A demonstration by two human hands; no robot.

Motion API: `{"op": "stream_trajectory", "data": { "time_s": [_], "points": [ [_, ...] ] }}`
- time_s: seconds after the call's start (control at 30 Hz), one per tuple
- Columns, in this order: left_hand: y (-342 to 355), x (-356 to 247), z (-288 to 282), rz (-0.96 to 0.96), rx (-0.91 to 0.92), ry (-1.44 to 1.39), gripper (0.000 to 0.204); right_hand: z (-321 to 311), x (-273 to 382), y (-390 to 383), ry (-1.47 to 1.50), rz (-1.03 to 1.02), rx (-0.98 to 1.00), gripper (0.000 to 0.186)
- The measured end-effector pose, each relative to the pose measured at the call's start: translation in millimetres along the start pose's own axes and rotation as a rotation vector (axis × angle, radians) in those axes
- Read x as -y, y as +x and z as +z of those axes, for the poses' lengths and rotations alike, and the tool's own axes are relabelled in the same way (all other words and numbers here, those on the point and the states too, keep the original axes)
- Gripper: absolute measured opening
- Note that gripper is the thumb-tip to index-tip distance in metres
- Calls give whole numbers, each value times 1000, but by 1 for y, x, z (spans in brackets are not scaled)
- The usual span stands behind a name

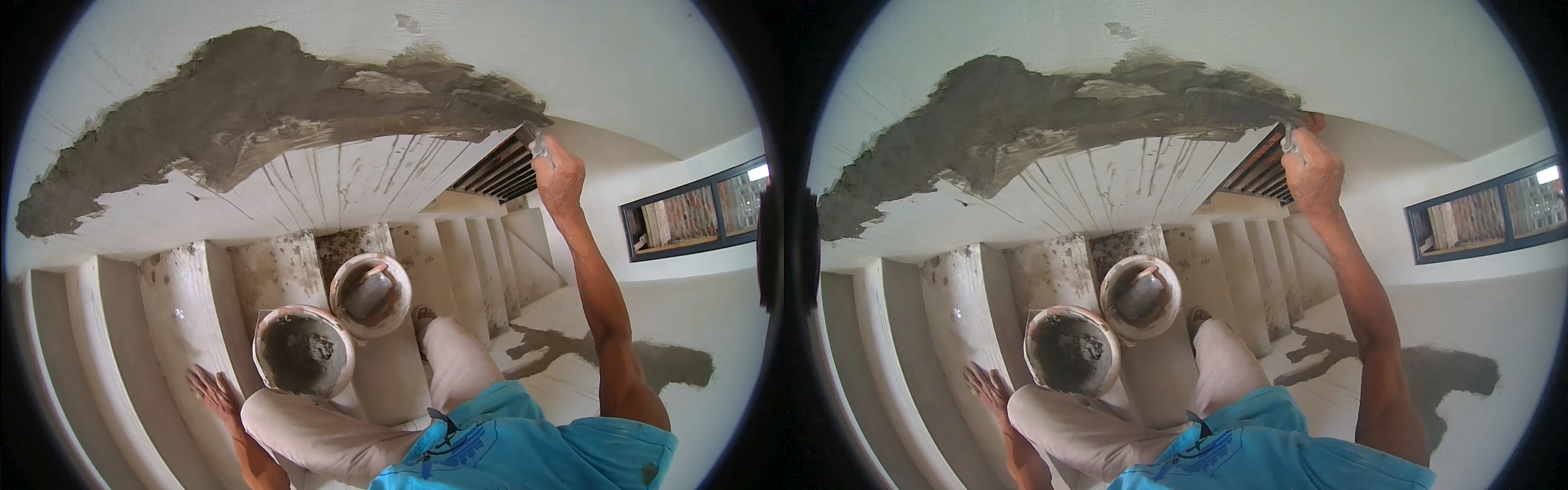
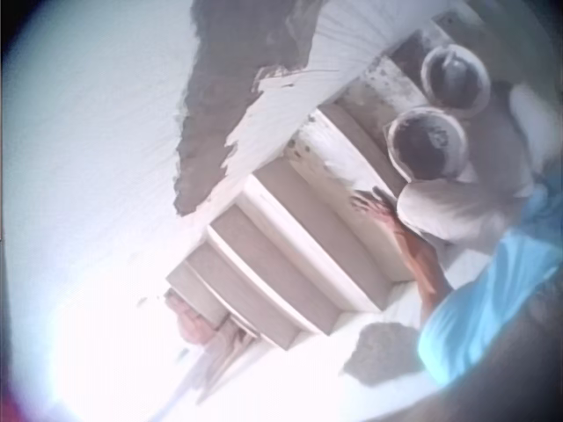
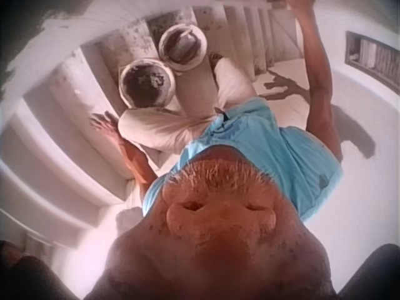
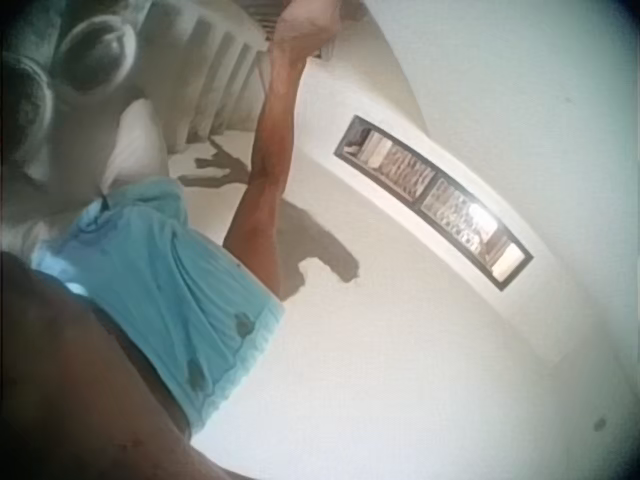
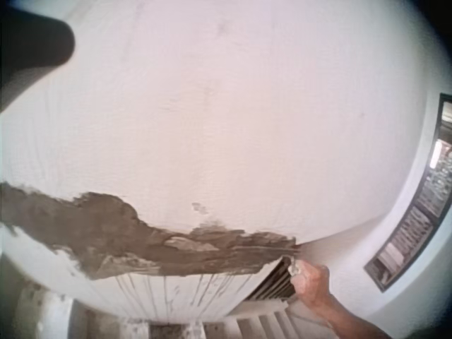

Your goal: The person scoops cement from a bucket with a trowel and applies it to the wall above the stairs, smoothing the surface repeatedly. The person works on a specific section of the wall, repeatedly adding and smoothing the material.

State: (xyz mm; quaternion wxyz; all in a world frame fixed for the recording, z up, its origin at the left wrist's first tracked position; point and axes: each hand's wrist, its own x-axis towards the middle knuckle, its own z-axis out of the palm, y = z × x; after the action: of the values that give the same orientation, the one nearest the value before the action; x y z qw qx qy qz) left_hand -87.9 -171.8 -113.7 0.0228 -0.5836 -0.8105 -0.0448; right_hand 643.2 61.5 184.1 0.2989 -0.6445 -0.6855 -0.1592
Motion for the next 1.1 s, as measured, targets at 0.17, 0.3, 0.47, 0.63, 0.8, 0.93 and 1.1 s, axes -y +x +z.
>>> {"op": "stream_trajectory", "data": {
  "time_s": [0.17,0.3,0.47,0.63,0.8,0.93,1.1],
  "points": [
    [-10,-20,18,-273,-42,110,75,-2,-5,2,-41,-22,47,11],
    [-36,-28,21,-309,-90,-45,84,3,-2,-8,17,-29,109,8],
    [-30,-51,6,-81,-101,-17,86,-4,-2,2,61,46,-36,10],
    [-29,-58,1,-73,-64,9,92,7,-13,-14,-49,-89,105,10],
    [-31,-46,-2,-80,-60,25,93,-9,4,-4,116,123,15,10],
    [-24,-56,5,-78,-48,10,92,4,-6,-8,-7,-34,54,11],
    [-29,-52,1,-95,-65,-24,92,3,4,-12,77,96,52,8]
  ]
}}
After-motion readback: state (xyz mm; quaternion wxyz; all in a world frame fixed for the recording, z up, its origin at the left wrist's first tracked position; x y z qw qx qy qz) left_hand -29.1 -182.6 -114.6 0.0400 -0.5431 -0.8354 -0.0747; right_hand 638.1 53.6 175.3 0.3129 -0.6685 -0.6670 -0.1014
